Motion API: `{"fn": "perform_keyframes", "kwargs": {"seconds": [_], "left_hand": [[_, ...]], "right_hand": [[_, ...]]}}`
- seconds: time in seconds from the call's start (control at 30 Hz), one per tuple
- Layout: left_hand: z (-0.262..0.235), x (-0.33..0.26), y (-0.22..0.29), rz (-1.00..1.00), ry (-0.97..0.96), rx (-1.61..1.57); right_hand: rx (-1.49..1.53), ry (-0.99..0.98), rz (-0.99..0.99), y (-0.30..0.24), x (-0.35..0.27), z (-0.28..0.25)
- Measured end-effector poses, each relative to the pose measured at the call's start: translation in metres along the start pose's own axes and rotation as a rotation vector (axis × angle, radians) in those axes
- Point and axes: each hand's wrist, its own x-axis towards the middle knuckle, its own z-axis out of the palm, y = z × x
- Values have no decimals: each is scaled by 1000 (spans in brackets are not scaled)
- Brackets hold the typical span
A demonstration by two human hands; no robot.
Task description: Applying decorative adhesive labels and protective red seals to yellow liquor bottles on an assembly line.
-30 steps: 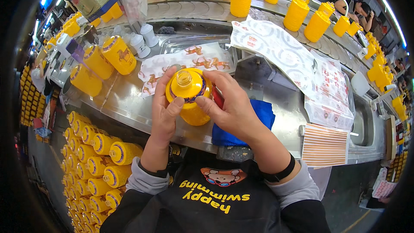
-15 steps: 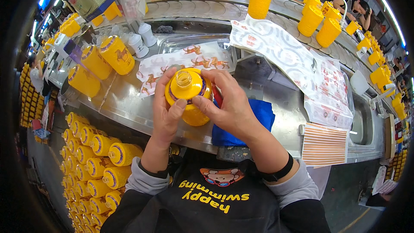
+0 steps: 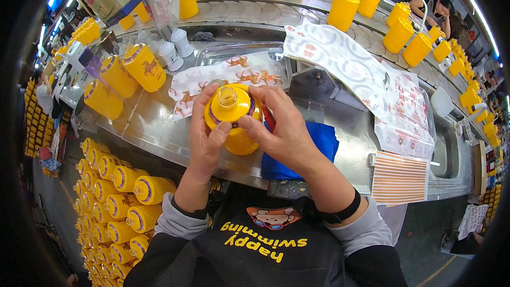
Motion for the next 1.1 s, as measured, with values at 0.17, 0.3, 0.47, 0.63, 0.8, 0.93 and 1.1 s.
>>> {"fn": "perform_keyframes", "kwargs": {"seconds": [0.17, 0.3, 0.47, 0.63, 0.8, 0.93, 1.1], "left_hand": [[0, -2, 2, -84, 15, -300], [1, -3, 4, -146, 15, -271], [-1, -1, 3, -95, -10, -280], [-4, -1, 6, -186, 9, -463], [-3, 1, 7, -149, 14, -361], [-6, 7, 9, -213, 50, -580], [-7, 17, 10, -327, 81, -530]], "right_hand": [[-57, -84, -17, 2, -3, -1], [-152, -102, 15, 1, -6, 1], [-88, -71, 99, -1, -6, 4], [-70, -33, 160, -3, -6, 9], [-60, -19, 162, -2, -6, 10], [-14, -25, 196, -1, -6, 10], [-10, -41, 194, -1, -6, 10]]}}
